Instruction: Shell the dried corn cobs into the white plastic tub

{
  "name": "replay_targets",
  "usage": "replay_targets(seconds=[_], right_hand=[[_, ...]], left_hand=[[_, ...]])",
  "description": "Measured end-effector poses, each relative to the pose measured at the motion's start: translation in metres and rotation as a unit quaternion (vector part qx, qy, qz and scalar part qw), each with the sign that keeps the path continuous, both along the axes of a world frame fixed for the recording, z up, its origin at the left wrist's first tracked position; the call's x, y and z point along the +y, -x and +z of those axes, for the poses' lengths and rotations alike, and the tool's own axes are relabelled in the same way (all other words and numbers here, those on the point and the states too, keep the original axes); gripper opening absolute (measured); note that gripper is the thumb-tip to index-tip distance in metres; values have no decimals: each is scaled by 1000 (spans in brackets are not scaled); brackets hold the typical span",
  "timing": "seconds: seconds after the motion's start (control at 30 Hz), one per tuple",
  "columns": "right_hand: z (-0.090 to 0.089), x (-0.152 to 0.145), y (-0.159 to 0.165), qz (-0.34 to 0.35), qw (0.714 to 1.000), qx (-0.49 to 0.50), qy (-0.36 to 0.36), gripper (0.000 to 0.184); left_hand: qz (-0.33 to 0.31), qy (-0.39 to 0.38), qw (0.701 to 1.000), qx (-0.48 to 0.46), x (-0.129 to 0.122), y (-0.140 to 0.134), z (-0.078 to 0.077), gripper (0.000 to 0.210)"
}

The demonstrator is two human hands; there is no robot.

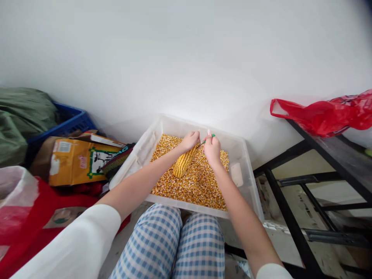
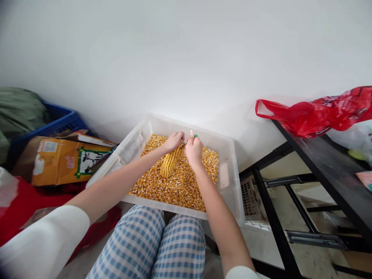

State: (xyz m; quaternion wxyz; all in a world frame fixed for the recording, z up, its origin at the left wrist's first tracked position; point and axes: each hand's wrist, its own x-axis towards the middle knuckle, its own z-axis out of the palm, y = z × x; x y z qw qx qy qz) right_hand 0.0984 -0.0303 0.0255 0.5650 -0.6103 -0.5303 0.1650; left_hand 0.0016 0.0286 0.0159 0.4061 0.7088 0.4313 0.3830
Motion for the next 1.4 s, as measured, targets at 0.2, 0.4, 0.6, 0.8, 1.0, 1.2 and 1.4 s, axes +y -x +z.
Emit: replay_targets(seconds=[0.2, 0.4, 0.6, 0.8, 1.0, 1.2, 1.4], right_hand=[[-1, 2, -2, -35, 999, -27, 7, 34], [0, -6, -10, 25, 999, 40, -9, 36], [10, -20, -4, 60, 994, 65, -65, 36], [5, -24, 4, 108, 991, 71, -32, 36], [8, -22, 4, 73, 985, 143, -58, 38], [10, -24, 2, 84, 988, 103, -73, 36], [10, -24, 2, 64, 995, 20, -78, 33]], left_hand=[[-14, -4, 1000, -8, -3, -3, -2, 39], [-11, -10, 1000, -16, -3, -3, -5, 35], [-22, -7, 999, -38, -1, 1, -6, 35], [-22, 12, 998, -51, 1, 5, -5, 35], [-29, 4, 998, -49, 1, 6, -4, 36], [-39, -7, 999, -37, -3, 5, -1, 36], [-43, -1, 999, -30, -2, 3, -1, 35]])
